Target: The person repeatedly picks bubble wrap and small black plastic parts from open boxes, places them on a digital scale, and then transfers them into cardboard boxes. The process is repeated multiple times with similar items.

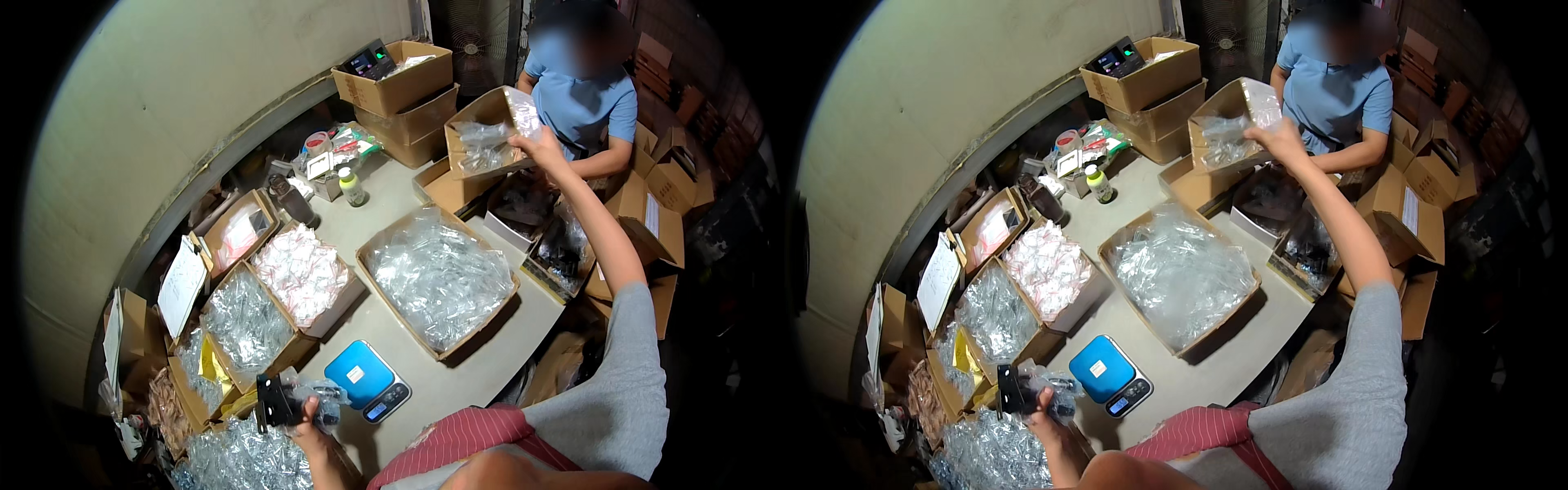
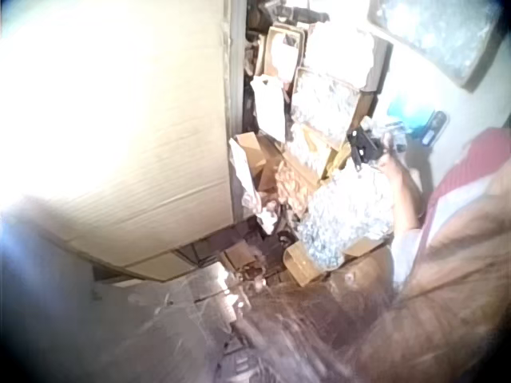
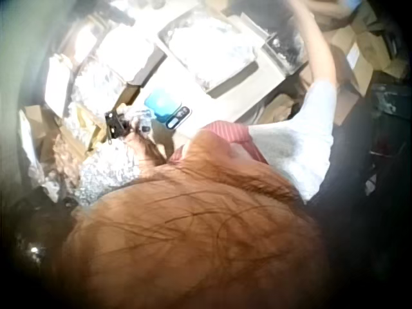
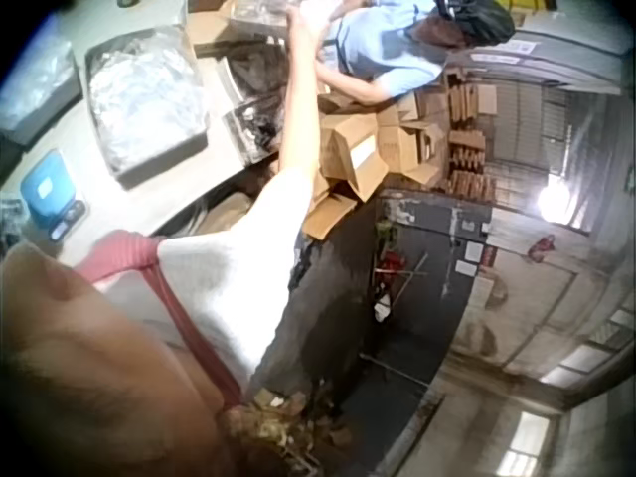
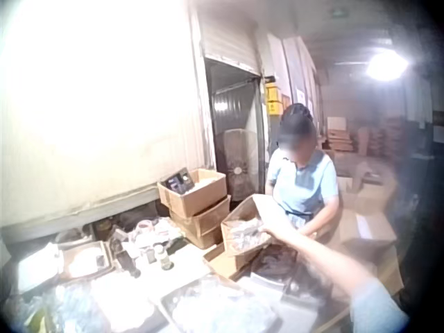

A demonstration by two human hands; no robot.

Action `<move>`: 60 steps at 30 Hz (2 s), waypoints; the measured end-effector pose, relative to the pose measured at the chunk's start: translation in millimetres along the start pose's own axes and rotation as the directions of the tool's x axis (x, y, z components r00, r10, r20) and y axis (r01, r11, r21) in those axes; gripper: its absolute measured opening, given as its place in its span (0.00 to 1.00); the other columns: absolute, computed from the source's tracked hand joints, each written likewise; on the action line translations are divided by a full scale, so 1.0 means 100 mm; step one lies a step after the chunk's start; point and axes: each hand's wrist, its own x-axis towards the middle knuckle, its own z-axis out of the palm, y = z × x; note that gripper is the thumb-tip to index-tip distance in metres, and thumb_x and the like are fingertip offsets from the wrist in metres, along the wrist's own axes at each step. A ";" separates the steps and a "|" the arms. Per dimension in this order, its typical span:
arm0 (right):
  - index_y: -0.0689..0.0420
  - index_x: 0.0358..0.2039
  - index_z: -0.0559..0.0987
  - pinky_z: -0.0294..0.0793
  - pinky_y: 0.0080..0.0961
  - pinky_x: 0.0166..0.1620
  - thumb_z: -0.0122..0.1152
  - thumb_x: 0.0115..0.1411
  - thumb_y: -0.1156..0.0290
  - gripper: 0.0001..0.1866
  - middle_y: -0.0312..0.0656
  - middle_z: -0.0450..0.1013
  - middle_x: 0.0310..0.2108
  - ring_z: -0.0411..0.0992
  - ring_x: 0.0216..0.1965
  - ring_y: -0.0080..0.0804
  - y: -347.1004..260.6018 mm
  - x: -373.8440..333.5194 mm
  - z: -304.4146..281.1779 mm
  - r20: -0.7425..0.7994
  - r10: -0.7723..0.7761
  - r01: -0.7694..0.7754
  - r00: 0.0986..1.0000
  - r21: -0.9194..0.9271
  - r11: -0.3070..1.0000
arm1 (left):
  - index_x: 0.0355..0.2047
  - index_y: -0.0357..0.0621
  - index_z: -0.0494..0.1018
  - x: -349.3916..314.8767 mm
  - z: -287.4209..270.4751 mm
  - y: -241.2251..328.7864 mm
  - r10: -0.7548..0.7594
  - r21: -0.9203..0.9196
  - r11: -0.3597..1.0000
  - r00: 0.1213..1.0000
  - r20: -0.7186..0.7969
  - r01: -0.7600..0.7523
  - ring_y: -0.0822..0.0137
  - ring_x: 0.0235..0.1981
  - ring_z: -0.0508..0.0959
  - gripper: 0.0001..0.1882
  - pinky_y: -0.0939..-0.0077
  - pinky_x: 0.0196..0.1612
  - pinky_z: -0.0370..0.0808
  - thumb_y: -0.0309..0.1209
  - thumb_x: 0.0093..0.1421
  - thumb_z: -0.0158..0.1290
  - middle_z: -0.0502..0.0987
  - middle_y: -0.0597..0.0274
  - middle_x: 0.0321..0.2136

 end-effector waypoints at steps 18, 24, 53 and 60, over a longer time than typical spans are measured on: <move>0.66 0.52 0.60 0.70 0.44 0.53 0.78 0.37 0.59 0.48 0.57 0.62 0.49 0.65 0.53 0.59 -0.08 -0.02 0.53 0.197 -0.430 0.461 0.881 -0.562 0.687 | 0.44 0.37 0.74 0.58 1.43 0.44 -0.002 0.133 0.990 0.960 0.279 -0.037 0.69 0.38 0.75 0.25 0.75 0.43 0.74 0.20 0.41 0.60 0.76 0.63 0.37; 0.66 0.58 0.58 0.66 0.41 0.57 0.79 0.33 0.62 0.54 0.55 0.61 0.54 0.64 0.55 0.54 -0.01 -0.22 0.27 0.253 -0.565 0.580 0.785 -0.620 0.529 | 0.39 0.34 0.76 0.96 2.05 0.56 0.025 0.250 0.957 0.904 0.427 -0.144 0.68 0.34 0.77 0.21 0.72 0.40 0.76 0.21 0.40 0.62 0.78 0.61 0.33; 0.62 0.57 0.67 0.71 0.32 0.56 0.53 0.61 0.58 0.28 0.43 0.71 0.53 0.72 0.52 0.34 0.07 -2.75 -1.09 -0.337 0.464 0.010 0.819 0.817 0.576 | 0.55 0.40 0.70 2.23 4.51 -0.80 0.151 0.312 0.421 0.404 0.902 -0.852 0.43 0.54 0.72 0.32 0.58 0.56 0.70 0.39 0.51 0.61 0.72 0.40 0.53; 0.62 0.64 0.59 0.68 0.31 0.57 0.52 0.59 0.63 0.34 0.46 0.68 0.56 0.68 0.54 0.34 -0.65 -3.23 0.50 0.461 0.231 -0.515 0.857 0.754 0.407 | 0.56 0.30 0.64 2.49 2.13 0.10 -0.032 0.530 0.727 0.750 0.661 -0.437 0.55 0.51 0.76 0.31 0.65 0.52 0.73 0.37 0.58 0.59 0.76 0.42 0.48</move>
